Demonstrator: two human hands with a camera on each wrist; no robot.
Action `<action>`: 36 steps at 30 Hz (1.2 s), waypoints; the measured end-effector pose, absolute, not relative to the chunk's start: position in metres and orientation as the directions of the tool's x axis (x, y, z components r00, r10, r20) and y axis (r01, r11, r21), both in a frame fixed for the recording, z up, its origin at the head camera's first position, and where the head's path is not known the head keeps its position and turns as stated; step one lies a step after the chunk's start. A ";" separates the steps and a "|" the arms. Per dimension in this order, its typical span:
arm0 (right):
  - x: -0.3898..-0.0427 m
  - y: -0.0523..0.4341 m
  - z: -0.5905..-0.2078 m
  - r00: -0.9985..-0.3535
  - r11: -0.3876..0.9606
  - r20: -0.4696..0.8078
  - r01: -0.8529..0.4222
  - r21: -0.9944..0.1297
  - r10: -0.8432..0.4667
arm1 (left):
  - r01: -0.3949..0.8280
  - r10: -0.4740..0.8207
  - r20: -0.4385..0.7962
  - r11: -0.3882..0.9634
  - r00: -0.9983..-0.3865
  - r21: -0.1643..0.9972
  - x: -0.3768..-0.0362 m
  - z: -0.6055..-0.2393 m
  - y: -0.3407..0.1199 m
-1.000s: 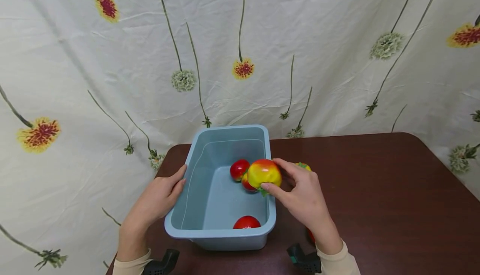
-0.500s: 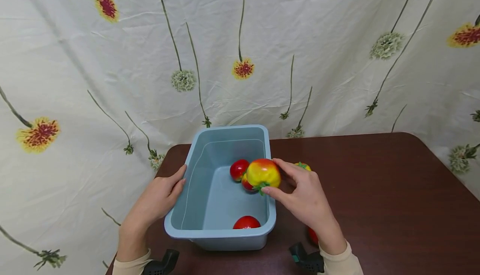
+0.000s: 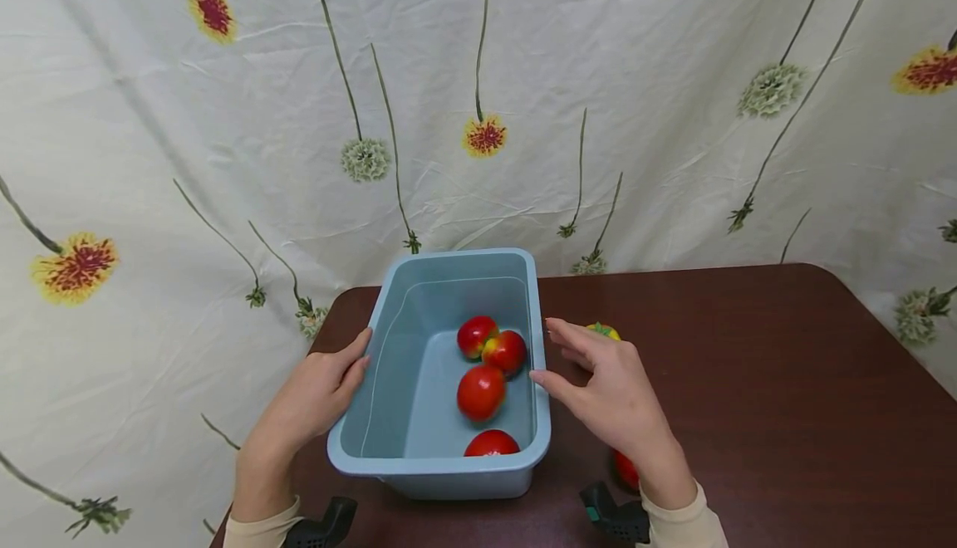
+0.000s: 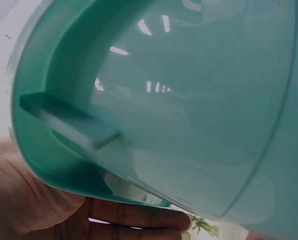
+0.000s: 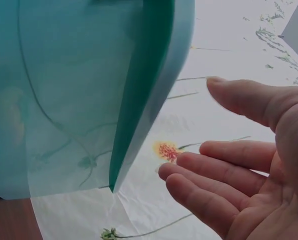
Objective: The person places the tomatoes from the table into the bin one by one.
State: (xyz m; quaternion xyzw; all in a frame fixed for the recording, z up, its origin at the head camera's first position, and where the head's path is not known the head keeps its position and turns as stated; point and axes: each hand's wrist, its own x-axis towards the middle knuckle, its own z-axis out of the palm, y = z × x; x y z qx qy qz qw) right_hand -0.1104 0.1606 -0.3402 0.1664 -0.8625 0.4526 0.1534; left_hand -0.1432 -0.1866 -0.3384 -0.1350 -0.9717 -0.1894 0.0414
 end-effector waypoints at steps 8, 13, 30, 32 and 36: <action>-0.108 0.168 -0.337 -0.908 0.593 0.407 -0.380 -0.710 -0.095 | 0.283 0.247 0.143 0.889 -0.958 0.360 -0.144 -0.340 -0.186; -0.108 0.172 -0.337 -0.913 0.615 0.396 -0.367 -0.698 -0.097 | 0.284 0.247 0.148 0.890 -0.958 0.358 -0.144 -0.341 -0.186; -0.116 0.185 -0.338 -0.988 0.805 0.085 -0.153 -0.573 -0.127 | 0.287 0.251 0.147 0.896 -0.957 0.340 -0.144 -0.340 -0.186; -0.118 0.188 -0.339 -0.990 0.832 0.031 -0.130 -0.539 -0.135 | 0.286 0.251 0.145 0.896 -0.957 0.338 -0.144 -0.340 -0.186; -0.120 0.191 -0.342 -0.989 0.853 -0.008 -0.122 -0.507 -0.146 | 0.288 0.252 0.146 0.896 -0.957 0.339 -0.144 -0.340 -0.186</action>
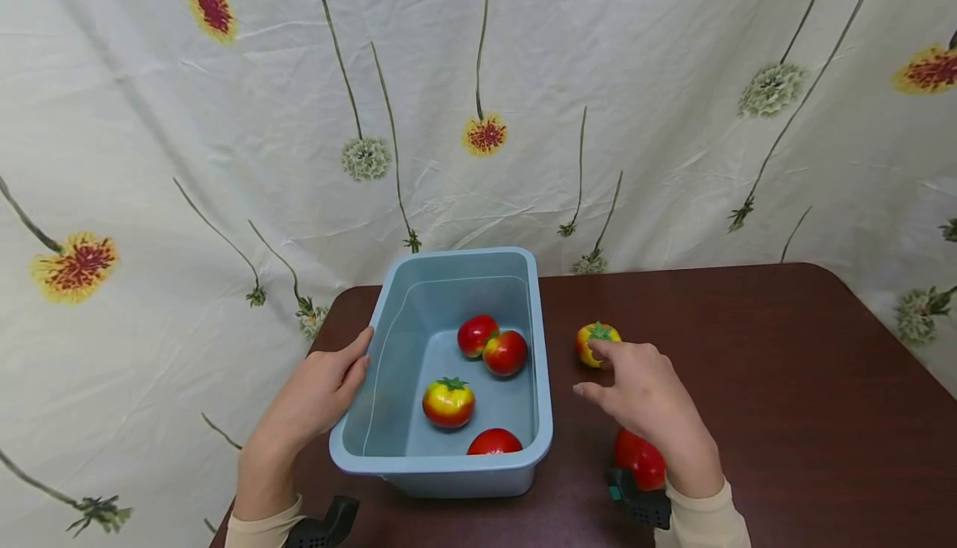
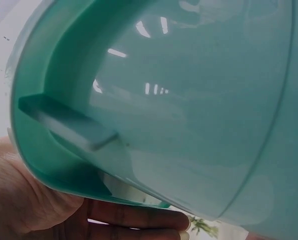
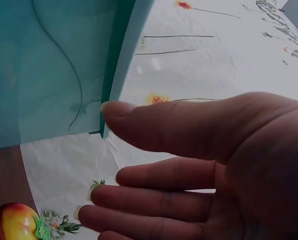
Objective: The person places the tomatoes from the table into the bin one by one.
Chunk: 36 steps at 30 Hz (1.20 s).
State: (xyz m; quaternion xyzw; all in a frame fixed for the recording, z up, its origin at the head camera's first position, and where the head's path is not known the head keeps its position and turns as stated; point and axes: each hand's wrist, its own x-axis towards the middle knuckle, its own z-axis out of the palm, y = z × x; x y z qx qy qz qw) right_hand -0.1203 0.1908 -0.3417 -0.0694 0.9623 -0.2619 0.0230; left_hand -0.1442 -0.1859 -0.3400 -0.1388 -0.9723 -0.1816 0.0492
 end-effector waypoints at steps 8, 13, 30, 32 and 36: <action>-0.129 0.197 -0.351 -0.975 0.902 -0.112 -0.131 -0.411 -0.193 | 0.286 0.252 0.143 0.899 -0.957 0.331 -0.144 -0.339 -0.185; -0.131 0.206 -0.361 -0.952 0.903 -0.243 -0.069 -0.423 -0.186 | 0.288 0.254 0.142 0.898 -0.957 0.331 -0.143 -0.339 -0.185; -0.137 0.220 -0.379 -0.897 0.915 -0.420 0.045 -0.400 -0.140 | 0.286 0.248 0.151 0.894 -0.957 0.345 -0.143 -0.339 -0.184; -0.137 0.221 -0.381 -0.896 0.915 -0.418 0.034 -0.402 -0.150 | 0.288 0.249 0.153 0.894 -0.956 0.343 -0.143 -0.338 -0.184; -0.138 0.223 -0.384 -0.893 0.916 -0.412 0.000 -0.400 -0.180 | 0.285 0.247 0.150 0.894 -0.957 0.345 -0.143 -0.338 -0.184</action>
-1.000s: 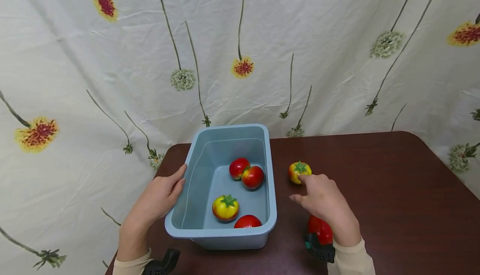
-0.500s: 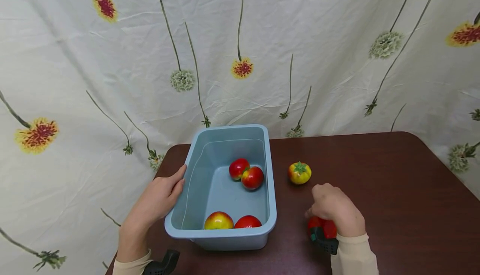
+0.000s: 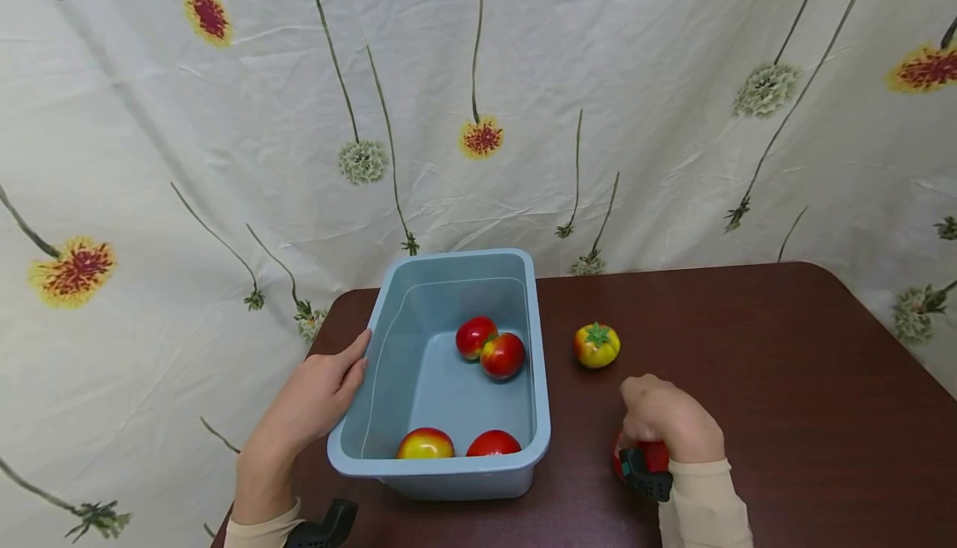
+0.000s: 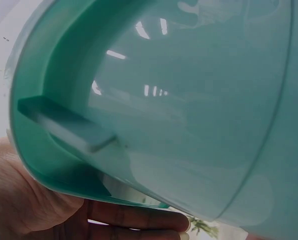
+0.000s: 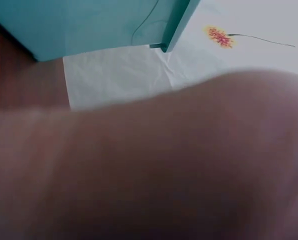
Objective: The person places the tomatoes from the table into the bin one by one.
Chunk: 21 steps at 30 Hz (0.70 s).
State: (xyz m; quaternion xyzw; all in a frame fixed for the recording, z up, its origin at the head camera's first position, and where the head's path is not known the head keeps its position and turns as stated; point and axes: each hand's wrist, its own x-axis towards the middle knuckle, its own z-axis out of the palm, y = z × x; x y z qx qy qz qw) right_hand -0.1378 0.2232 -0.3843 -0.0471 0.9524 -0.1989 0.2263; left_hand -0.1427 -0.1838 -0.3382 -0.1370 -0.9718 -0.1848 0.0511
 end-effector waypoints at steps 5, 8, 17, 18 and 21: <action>-0.140 0.227 -0.390 -0.881 0.920 -0.428 -0.021 -0.392 -0.203 | 0.282 0.246 0.144 0.895 -0.958 0.347 -0.143 -0.338 -0.183; -0.141 0.229 -0.392 -0.880 0.916 -0.427 -0.024 -0.401 -0.210 | 0.285 0.249 0.146 0.895 -0.957 0.344 -0.143 -0.338 -0.183; -0.143 0.230 -0.394 -0.890 0.915 -0.401 -0.042 -0.401 -0.216 | 0.276 0.243 0.137 0.900 -0.960 0.338 -0.142 -0.337 -0.183; -0.143 0.230 -0.394 -0.894 0.915 -0.394 -0.043 -0.400 -0.214 | 0.275 0.242 0.136 0.900 -0.961 0.338 -0.142 -0.337 -0.183; -0.145 0.230 -0.395 -0.908 0.908 -0.361 -0.050 -0.415 -0.215 | 0.275 0.242 0.138 0.900 -0.960 0.337 -0.142 -0.338 -0.183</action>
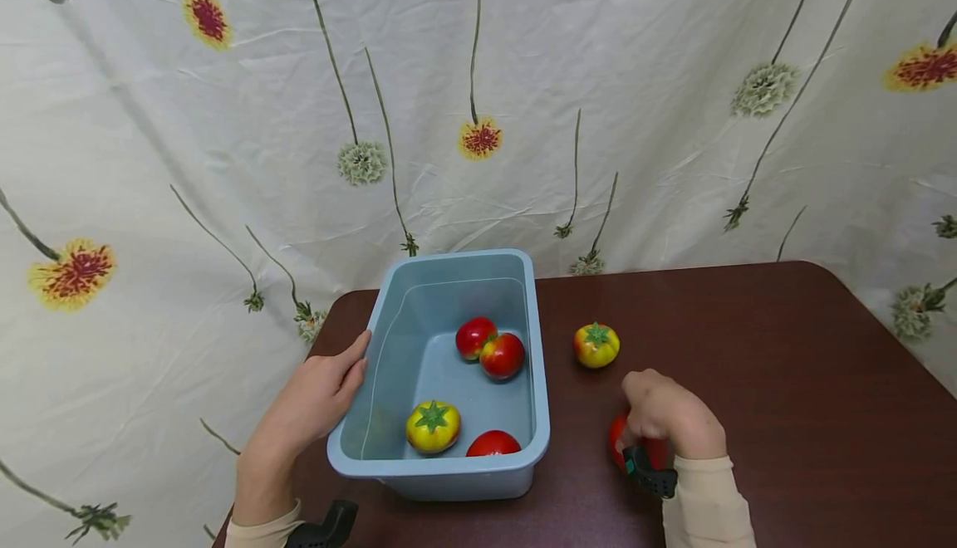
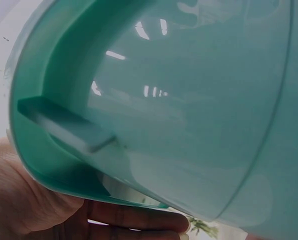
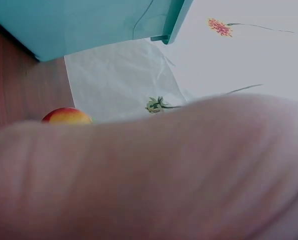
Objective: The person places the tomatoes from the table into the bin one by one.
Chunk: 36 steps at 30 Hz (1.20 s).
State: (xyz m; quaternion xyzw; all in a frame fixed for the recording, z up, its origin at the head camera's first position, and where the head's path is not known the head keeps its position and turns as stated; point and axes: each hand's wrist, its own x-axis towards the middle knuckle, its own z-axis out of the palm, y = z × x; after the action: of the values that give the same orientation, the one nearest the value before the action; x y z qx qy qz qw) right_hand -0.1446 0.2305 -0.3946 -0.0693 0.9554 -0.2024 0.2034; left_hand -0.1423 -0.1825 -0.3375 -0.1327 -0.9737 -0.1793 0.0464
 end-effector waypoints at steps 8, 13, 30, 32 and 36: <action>-0.152 0.233 -0.394 -0.964 0.886 -0.198 -0.070 -0.457 -0.178 | 0.283 0.246 0.148 0.897 -0.958 0.340 -0.143 -0.339 -0.183; -0.154 0.234 -0.391 -0.993 0.862 -0.034 -0.083 -0.500 -0.115 | 0.278 0.242 0.144 0.897 -0.959 0.343 -0.143 -0.339 -0.183; -0.150 0.227 -0.382 -0.986 0.755 0.155 -0.061 -0.652 0.055 | 0.275 0.239 0.145 0.898 -0.960 0.342 -0.143 -0.339 -0.183; -0.149 0.225 -0.379 -0.979 0.734 0.190 -0.079 -0.675 0.069 | 0.278 0.242 0.146 0.898 -0.959 0.340 -0.143 -0.339 -0.183; -0.146 0.221 -0.376 -0.968 0.680 0.236 -0.116 -0.724 0.087 | 0.279 0.242 0.148 0.900 -0.959 0.336 -0.143 -0.339 -0.183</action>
State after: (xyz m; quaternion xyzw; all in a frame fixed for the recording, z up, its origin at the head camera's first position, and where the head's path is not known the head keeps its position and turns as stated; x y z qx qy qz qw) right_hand -0.1460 0.2209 -0.3762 -0.0079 0.9077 -0.4000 -0.1267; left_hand -0.1426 -0.1834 -0.3389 -0.1338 -0.9733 -0.1795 0.0516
